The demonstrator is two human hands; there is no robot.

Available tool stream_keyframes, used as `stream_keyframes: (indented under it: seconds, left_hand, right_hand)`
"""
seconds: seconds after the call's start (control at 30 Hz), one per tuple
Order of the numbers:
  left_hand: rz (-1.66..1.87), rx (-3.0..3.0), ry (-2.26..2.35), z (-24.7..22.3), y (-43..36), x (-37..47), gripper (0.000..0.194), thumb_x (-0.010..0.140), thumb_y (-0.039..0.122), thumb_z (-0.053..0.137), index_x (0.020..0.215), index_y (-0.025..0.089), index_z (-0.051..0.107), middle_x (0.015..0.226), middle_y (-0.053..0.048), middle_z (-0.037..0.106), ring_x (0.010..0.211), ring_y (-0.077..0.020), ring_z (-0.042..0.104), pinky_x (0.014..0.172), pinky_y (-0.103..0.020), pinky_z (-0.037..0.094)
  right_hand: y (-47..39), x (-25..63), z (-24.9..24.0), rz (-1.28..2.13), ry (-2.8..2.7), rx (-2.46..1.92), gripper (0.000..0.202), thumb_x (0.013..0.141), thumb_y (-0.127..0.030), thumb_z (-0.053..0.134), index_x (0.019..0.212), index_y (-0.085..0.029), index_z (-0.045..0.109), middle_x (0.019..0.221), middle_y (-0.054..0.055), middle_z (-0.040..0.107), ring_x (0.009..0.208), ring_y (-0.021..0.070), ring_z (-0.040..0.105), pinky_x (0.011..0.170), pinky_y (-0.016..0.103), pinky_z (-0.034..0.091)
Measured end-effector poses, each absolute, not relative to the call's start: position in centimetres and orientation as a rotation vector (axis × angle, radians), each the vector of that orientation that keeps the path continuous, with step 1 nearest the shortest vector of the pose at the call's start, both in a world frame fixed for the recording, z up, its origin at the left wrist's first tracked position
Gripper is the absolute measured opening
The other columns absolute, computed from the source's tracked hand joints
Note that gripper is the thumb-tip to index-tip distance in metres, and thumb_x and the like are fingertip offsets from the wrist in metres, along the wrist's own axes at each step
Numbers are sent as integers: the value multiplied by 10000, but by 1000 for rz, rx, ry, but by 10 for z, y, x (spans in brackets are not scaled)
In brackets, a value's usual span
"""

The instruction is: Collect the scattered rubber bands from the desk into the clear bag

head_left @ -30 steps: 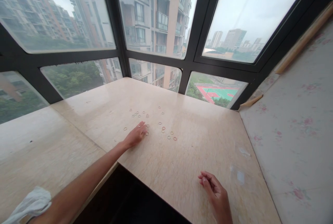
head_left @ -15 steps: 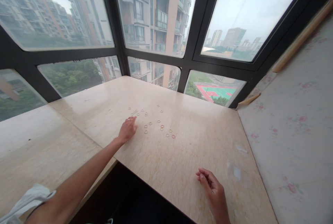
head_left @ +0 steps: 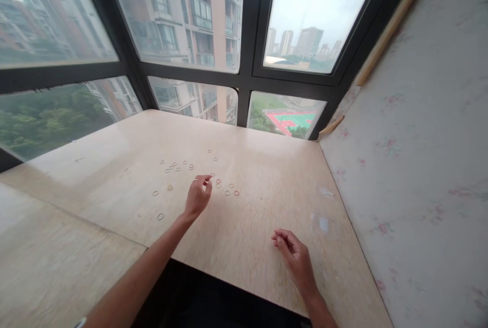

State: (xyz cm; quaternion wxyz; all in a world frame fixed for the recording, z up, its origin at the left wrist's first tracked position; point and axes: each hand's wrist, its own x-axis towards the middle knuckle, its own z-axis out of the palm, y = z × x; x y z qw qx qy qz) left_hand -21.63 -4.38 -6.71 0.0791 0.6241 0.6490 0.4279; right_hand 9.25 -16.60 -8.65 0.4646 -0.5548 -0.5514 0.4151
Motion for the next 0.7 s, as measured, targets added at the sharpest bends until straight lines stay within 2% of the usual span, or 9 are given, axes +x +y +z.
stream_keyframes:
  seconds: [0.13,0.27,0.33,0.47,0.7]
  left_hand:
    - [1289,1777,1698,-82,-51,-136,228,854,238,449,990,164,615,882,-61,669,728,-170,619,697,-300,500]
    - [1048,1928,1570,-91,-62,-89,255,870,229,466,1065,177,622,783,-35,683,668,-166,609,675,-299,483]
    - [974,2030,1524,-92,-65,-84,240,871,235,473,1036,185,641,828,-47,698,719,-185,620,723,-328,483]
    - [1043,1994,1467,-93,-70,-91,215,877,252,459,946,195,655,934,-68,703,852,-215,638,795,-365,489]
    - [1032,2065,1453,-93,-86,-97,186,869,200,480,944,190,650,926,-70,672,865,-211,611,802,-376,478]
  right_hand:
    - [-166,90,-81,1007,-1351,-1354,367,848,-495,568,964,-165,680,868,97,718,783,215,692,733,330,573]
    - [-167,88,-78,1010,-1355,-1343,325,872,-454,546,974,-172,672,880,93,715,814,215,688,745,329,574]
    - [-167,87,-77,1009,-1359,-1338,299,880,-426,537,975,-175,669,882,88,714,805,209,688,742,328,575]
    - [-167,87,-75,985,-1385,-1349,266,885,-392,531,975,-185,671,885,78,715,803,199,688,736,318,575]
    - [-168,86,-74,964,-1380,-1379,303,868,-436,545,985,-187,671,888,80,720,779,205,690,739,336,579]
